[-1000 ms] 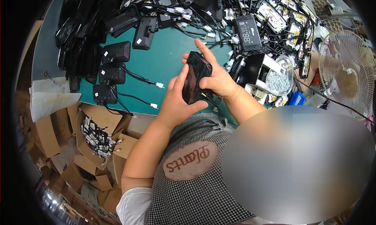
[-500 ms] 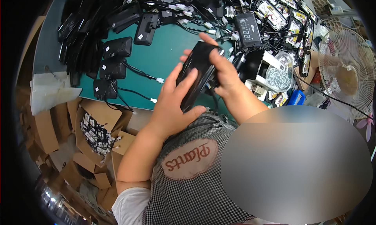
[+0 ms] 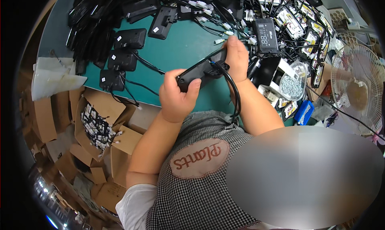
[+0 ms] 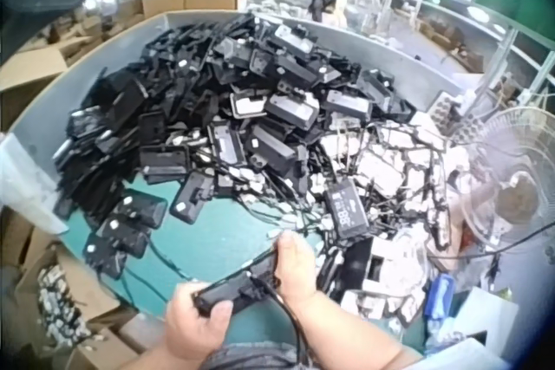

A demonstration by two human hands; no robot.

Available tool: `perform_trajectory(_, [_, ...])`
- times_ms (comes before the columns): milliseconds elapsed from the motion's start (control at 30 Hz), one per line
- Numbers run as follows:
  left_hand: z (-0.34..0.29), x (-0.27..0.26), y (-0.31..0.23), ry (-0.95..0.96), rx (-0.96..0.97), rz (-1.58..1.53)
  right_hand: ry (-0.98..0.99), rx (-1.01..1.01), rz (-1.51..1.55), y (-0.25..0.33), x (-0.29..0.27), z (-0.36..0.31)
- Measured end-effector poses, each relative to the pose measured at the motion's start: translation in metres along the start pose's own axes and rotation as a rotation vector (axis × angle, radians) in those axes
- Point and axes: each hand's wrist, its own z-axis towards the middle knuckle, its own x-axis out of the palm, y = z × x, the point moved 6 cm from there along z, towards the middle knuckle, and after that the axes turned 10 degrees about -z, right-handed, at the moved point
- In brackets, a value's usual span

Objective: The person attaches plastic casings to electronic display modules using an electric screwdriver to secure them with screws.

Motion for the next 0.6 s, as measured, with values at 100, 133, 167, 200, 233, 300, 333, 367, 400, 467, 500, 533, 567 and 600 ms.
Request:
perform_trajectory(100, [-0.009,0.000,0.016,0.061,-0.151,0.093,-0.022,-0.228,-0.340,0.010,0.002,0.013])
perform_trajectory(133, [-0.015,0.006,0.027,0.209,-0.212,0.164,0.082,-0.300,-0.569,0.022,0.013,0.011])
perform_trajectory(167, [-0.021,0.011,0.036,0.357,-0.276,0.234,0.187,-0.376,-0.796,0.028,0.025,0.007])
perform_trajectory(200, [-0.027,0.012,0.040,0.360,-0.314,0.193,0.242,-0.411,-0.845,0.025,0.033,0.005])
perform_trajectory(233, [-0.029,0.010,0.044,0.348,-0.319,0.201,0.254,-0.416,-0.838,0.028,0.039,0.002])
perform_trajectory(300, [-0.034,0.004,0.055,0.302,-0.367,0.117,0.303,-0.265,-0.766,0.030,0.050,0.000])
perform_trajectory(333, [-0.032,0.004,0.051,0.281,-0.390,0.037,0.233,-0.383,-0.630,0.026,0.051,0.003])
perform_trajectory(367, [-0.030,0.005,0.052,0.274,-0.391,0.043,0.240,-0.387,-0.625,0.009,0.056,0.002])
perform_trajectory(400, [-0.032,0.001,0.064,0.105,-0.605,-0.218,0.224,-0.234,-0.425,-0.013,0.057,0.003])
perform_trajectory(467, [-0.037,-0.006,0.084,-0.089,-0.828,-0.496,0.524,0.310,-0.034,-0.041,0.076,-0.011])
perform_trajectory(500, [-0.042,-0.009,0.088,-0.105,-0.832,-0.494,0.733,0.508,0.076,-0.046,0.086,-0.030])
perform_trajectory(533, [-0.047,-0.009,0.092,-0.150,-0.795,-0.553,0.716,0.486,0.108,-0.051,0.090,-0.035])
perform_trajectory(567, [-0.053,-0.010,0.097,-0.195,-0.757,-0.610,0.697,0.465,0.140,-0.053,0.095,-0.041])
perform_trajectory(600, [-0.060,-0.012,0.102,-0.150,-0.715,-0.602,0.712,0.472,0.138,-0.054,0.098,-0.047])
